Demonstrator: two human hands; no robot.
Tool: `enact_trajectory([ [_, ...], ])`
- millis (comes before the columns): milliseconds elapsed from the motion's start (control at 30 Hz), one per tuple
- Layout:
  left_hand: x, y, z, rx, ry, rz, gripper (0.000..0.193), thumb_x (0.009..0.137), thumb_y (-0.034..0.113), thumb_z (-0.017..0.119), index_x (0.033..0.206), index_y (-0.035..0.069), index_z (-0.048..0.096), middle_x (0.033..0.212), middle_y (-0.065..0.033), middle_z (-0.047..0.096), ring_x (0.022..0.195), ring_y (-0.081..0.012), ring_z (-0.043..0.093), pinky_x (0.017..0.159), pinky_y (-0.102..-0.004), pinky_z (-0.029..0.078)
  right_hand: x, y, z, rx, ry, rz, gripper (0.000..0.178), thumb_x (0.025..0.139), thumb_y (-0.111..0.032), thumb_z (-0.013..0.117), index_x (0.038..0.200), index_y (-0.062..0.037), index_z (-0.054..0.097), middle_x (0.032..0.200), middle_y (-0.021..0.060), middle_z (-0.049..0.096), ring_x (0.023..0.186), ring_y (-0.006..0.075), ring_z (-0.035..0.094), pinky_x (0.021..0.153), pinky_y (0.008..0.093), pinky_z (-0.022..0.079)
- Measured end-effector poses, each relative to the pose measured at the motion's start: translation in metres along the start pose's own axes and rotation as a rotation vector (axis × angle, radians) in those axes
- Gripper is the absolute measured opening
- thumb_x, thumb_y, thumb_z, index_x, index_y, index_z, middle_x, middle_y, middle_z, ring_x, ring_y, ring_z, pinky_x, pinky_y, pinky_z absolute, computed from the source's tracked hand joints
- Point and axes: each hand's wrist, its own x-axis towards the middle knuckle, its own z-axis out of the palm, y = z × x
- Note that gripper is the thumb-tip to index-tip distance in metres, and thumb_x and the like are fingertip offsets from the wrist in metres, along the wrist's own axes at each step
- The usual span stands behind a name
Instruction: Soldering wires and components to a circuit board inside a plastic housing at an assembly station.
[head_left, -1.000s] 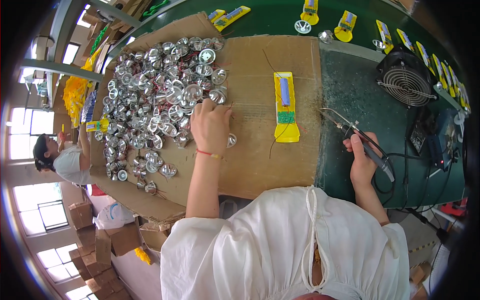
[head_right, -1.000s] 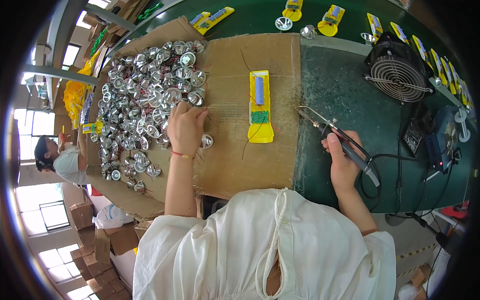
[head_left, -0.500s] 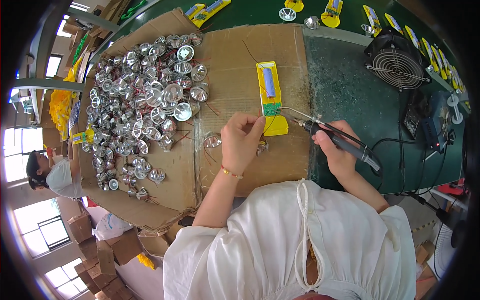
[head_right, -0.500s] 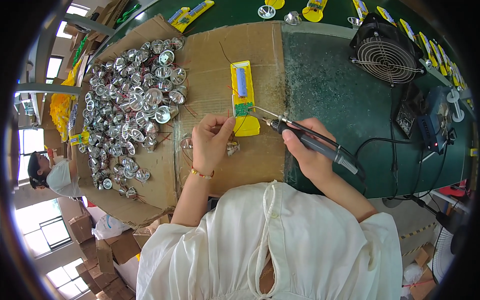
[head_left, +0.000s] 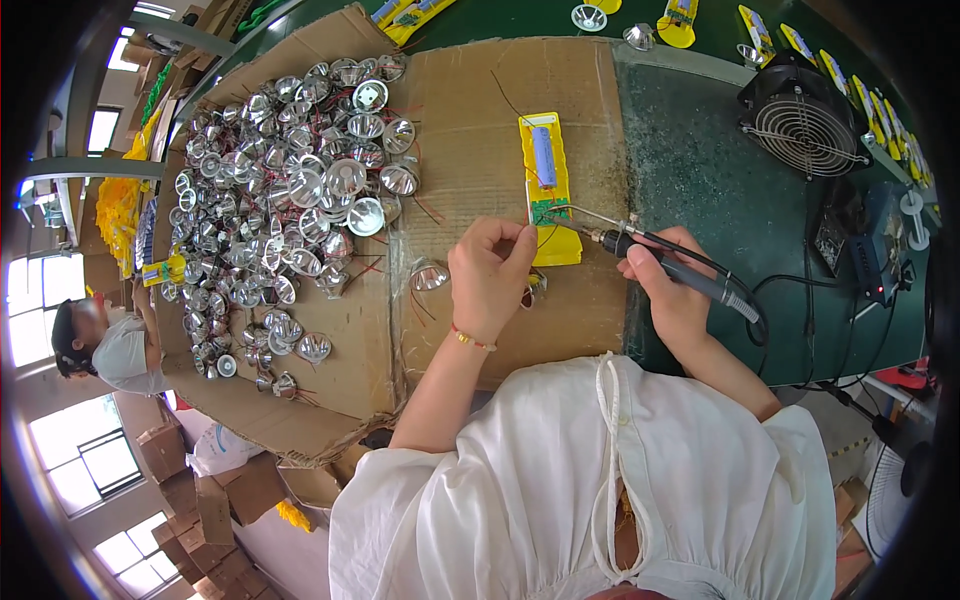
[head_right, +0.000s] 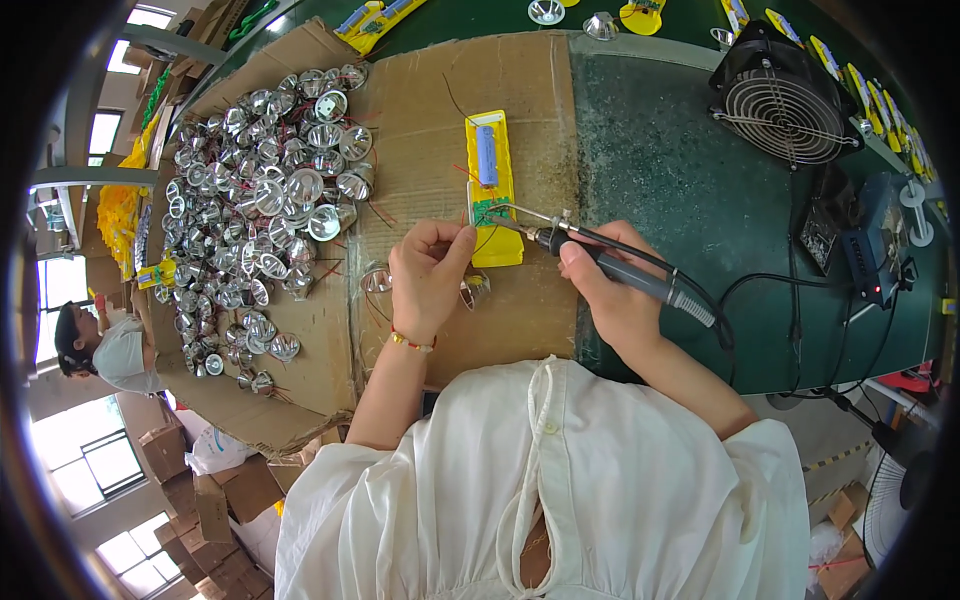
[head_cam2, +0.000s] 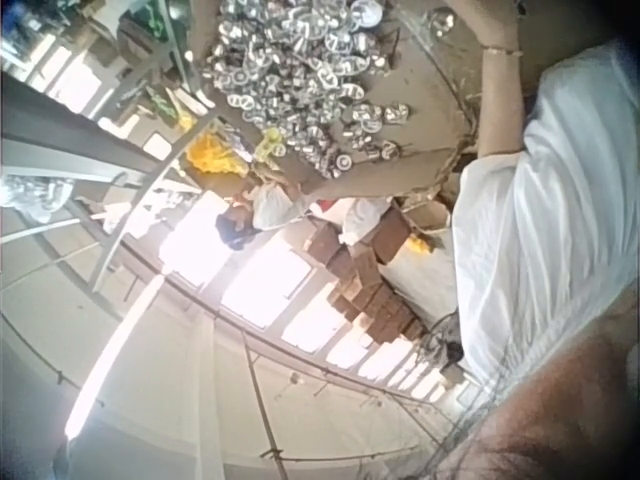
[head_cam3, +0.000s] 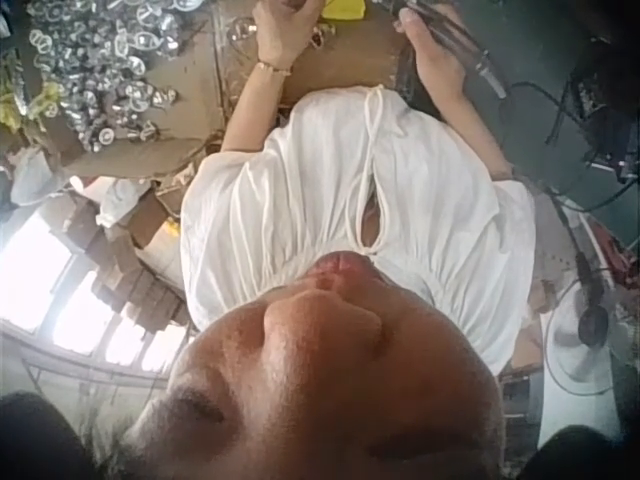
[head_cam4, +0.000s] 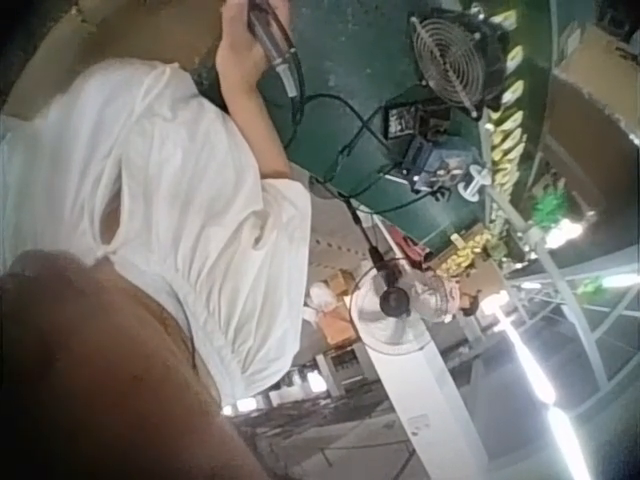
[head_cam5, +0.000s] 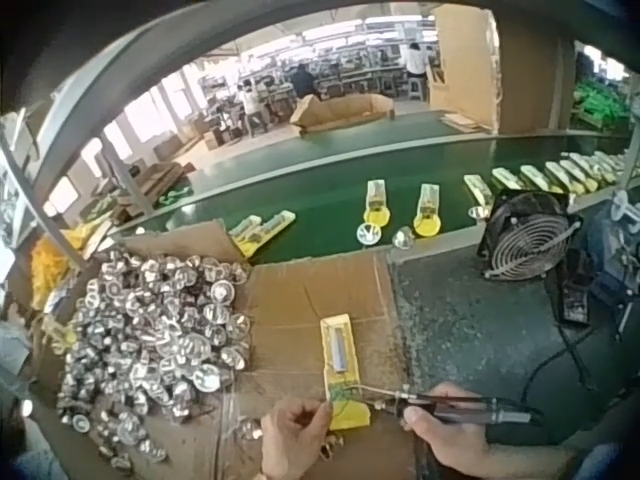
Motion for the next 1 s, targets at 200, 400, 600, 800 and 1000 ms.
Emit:
enact_trajectory([
  [200,0.002,0.002,-0.001,0.020,-0.003,-0.007,0.015,0.076,0.010,0.064,0.072,-0.003,0.060,0.067,-0.0087,0.059,0.054,-0.0131,0.057,0.052,-0.0254,0.045,-0.003,-0.007,-0.005,0.103,0.107,-0.013,0.014,0.081,-0.008,0.062,0.087,0.0024,0.055,0.074,0.0098,0.062,0.066,0.0117,0.060,0.062,0.0230,0.049],
  [400,0.002,0.000,-0.001,0.012,-0.002,-0.011,0.015,0.076,0.011,0.065,0.071,-0.003,0.061,0.067,-0.0086,0.059,0.055,-0.0119,0.057,0.052,-0.0249,0.045,-0.005,-0.006,-0.011,0.105,0.098,-0.042,0.014,0.081,-0.008,0.062,0.088,0.0027,0.055,0.075,0.0101,0.062,0.066,0.0118,0.060,0.061,0.0226,0.049],
  [600,-0.002,0.005,0.000,-0.116,0.026,-0.035,0.011,0.078,0.008,0.065,0.077,-0.003,0.063,0.073,-0.0069,0.059,0.057,-0.0110,0.055,0.051,-0.0236,0.044,-0.008,-0.007,-0.011,0.120,0.086,-0.015,0.013,0.081,-0.006,0.062,0.088,0.0023,0.055,0.074,0.0091,0.061,0.066,0.0110,0.059,0.061,0.0219,0.049],
  [800,-0.002,0.002,-0.003,-0.060,-0.032,0.148,0.009,0.077,0.007,0.065,0.079,-0.001,0.066,0.077,-0.0060,0.055,0.063,-0.0105,0.052,0.054,-0.0227,0.042,-0.010,-0.006,-0.011,0.063,0.078,-0.048,0.013,0.079,-0.005,0.063,0.085,0.0016,0.054,0.072,0.0078,0.061,0.065,0.0095,0.058,0.059,0.0217,0.047],
  [1000,0.005,0.011,0.000,0.232,-0.115,0.193,0.010,0.067,0.012,0.068,0.069,0.002,0.067,0.073,-0.0086,0.053,0.061,-0.0182,0.054,0.054,-0.0287,0.043,-0.009,-0.003,-0.011,-0.041,0.027,-0.054,0.014,0.082,-0.008,0.061,0.088,0.0023,0.053,0.077,0.0097,0.060,0.068,0.0129,0.060,0.062,0.0240,0.049],
])
